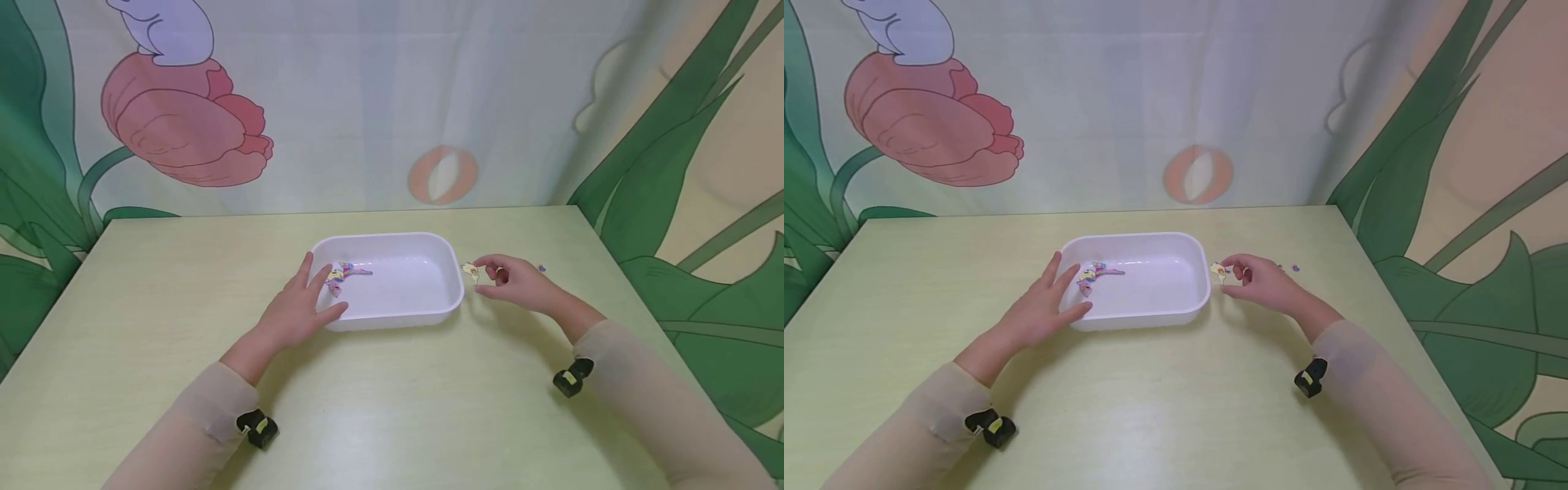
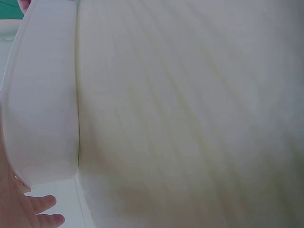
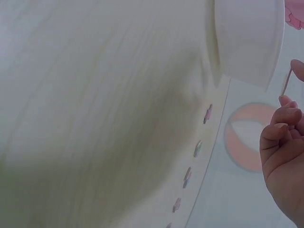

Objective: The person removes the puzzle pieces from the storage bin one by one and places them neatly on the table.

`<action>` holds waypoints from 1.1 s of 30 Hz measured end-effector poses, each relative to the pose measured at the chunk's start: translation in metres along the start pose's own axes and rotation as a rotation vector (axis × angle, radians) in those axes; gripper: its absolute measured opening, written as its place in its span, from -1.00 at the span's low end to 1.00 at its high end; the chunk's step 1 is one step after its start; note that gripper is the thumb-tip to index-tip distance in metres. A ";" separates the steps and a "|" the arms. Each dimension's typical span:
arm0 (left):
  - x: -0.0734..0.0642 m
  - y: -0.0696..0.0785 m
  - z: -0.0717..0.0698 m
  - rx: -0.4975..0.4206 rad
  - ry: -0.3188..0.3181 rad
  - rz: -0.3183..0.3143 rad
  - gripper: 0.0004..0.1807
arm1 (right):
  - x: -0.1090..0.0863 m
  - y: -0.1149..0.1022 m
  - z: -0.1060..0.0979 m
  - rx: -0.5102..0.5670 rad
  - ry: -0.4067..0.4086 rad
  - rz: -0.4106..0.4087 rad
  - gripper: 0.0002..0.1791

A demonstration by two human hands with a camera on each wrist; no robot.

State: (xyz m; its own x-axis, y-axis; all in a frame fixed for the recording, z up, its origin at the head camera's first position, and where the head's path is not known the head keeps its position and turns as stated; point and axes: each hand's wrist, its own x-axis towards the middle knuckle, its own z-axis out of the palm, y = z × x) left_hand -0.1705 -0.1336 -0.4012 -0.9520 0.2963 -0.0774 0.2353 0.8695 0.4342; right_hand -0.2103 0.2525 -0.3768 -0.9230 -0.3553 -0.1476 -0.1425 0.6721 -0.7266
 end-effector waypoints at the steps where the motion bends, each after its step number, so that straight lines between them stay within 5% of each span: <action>1: 0.000 0.000 0.000 0.001 0.000 0.001 -0.08 | 0.000 0.002 -0.001 0.004 0.004 0.007 -0.50; 13: 0.000 0.002 -0.001 0.010 -0.015 -0.015 -0.08 | 0.007 0.034 0.001 -0.023 -0.015 0.109 -0.46; 21: 0.000 0.001 -0.001 0.012 -0.018 -0.012 -0.07 | 0.015 0.037 0.010 -0.145 -0.066 0.053 -0.49; 33: 0.000 0.001 -0.001 0.009 -0.013 -0.007 -0.08 | 0.020 0.042 0.014 -0.172 -0.068 0.112 -0.63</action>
State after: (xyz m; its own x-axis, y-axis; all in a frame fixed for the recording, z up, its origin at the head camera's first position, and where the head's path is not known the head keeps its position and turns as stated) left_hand -0.1709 -0.1330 -0.4002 -0.9510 0.2953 -0.0919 0.2307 0.8751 0.4254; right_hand -0.2302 0.2645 -0.4192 -0.9111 -0.3111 -0.2703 -0.1046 0.8090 -0.5785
